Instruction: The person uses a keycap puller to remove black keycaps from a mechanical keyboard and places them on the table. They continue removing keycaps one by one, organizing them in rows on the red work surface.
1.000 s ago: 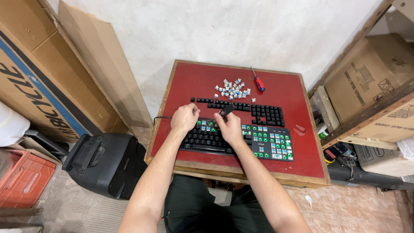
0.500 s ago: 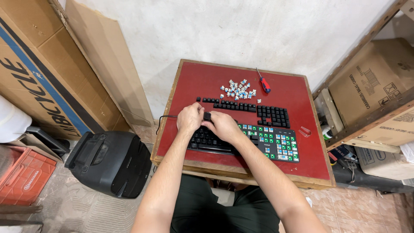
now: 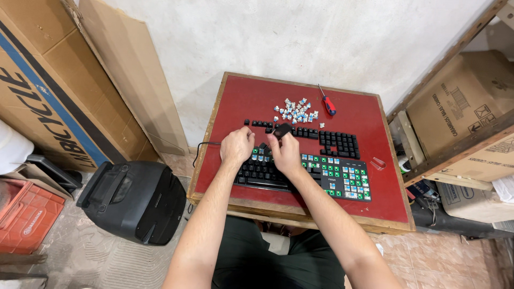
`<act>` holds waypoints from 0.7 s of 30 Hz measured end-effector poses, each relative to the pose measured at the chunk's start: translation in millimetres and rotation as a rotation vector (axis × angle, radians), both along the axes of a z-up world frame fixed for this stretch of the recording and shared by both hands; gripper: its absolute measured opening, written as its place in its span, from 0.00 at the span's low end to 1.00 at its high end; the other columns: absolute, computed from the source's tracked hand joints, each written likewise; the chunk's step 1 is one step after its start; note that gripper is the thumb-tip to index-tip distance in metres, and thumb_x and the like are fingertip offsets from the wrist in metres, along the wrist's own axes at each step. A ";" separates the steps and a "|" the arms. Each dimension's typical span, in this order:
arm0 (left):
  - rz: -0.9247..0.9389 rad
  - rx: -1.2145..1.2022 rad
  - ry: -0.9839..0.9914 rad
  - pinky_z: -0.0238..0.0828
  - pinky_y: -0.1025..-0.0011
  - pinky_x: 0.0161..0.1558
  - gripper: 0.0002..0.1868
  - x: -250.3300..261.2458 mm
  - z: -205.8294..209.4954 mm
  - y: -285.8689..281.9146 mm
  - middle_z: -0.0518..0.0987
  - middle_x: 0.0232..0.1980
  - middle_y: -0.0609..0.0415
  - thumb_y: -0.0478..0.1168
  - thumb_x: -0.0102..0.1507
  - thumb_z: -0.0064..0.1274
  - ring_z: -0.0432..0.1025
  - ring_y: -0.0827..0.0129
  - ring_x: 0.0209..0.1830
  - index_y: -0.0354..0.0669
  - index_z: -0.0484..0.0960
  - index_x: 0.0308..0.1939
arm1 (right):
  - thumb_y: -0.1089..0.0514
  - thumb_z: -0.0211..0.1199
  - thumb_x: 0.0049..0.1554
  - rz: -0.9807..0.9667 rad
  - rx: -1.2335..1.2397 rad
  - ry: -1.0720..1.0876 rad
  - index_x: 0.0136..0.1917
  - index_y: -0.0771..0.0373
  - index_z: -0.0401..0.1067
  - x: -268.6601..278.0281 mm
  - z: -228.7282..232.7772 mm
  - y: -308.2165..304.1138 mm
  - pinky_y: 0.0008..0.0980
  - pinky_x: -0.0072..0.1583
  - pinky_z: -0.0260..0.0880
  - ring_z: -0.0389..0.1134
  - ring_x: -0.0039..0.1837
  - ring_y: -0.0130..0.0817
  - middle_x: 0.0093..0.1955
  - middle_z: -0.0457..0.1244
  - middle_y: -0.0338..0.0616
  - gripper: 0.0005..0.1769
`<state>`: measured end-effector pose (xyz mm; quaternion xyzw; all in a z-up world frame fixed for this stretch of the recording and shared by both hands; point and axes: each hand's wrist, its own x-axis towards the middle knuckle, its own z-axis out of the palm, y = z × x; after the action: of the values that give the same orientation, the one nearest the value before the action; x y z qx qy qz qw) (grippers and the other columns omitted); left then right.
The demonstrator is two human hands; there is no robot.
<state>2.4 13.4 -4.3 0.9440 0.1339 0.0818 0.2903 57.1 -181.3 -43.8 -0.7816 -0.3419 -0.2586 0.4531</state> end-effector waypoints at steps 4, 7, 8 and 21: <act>-0.023 0.000 -0.025 0.84 0.51 0.58 0.15 -0.7 -0.3 1.1 0.90 0.48 0.55 0.54 0.74 0.51 0.86 0.53 0.56 0.56 0.90 0.53 | 0.50 0.67 0.73 0.010 0.095 0.129 0.50 0.60 0.77 0.2 9.5 -13.1 0.34 0.38 0.77 0.77 0.34 0.37 0.38 0.70 0.45 0.14; -0.041 0.012 -0.055 0.84 0.51 0.57 0.15 -2.8 -2.3 -0.6 0.90 0.47 0.55 0.55 0.73 0.52 0.86 0.53 0.55 0.57 0.89 0.53 | 0.52 0.66 0.73 0.033 0.207 0.328 0.52 0.62 0.78 -8.2 12.2 -21.6 0.29 0.34 0.76 0.75 0.30 0.35 0.35 0.72 0.47 0.12; -0.052 0.004 -0.061 0.84 0.52 0.58 0.15 -5.7 0.8 -2.6 0.89 0.47 0.56 0.54 0.72 0.52 0.85 0.55 0.56 0.57 0.89 0.54 | 0.52 0.66 0.74 0.033 0.291 0.412 0.54 0.63 0.76 -10.5 11.6 -23.4 0.28 0.34 0.76 0.75 0.30 0.34 0.35 0.73 0.50 0.12; -0.400 -0.019 -0.484 0.83 0.58 0.57 0.25 -16.9 2.4 -32.0 0.87 0.50 0.56 0.45 0.58 0.71 0.83 0.61 0.53 0.54 0.90 0.60 | 0.53 0.64 0.74 0.005 0.567 0.648 0.53 0.67 0.73 -8.5 16.8 -26.7 0.26 0.31 0.77 0.75 0.30 0.35 0.40 0.75 0.58 0.14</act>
<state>-14.4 -18.6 -1.9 0.9020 -0.1267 0.2442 0.3329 48.6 -208.0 -27.0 -0.6662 -0.0992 -0.0821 0.7346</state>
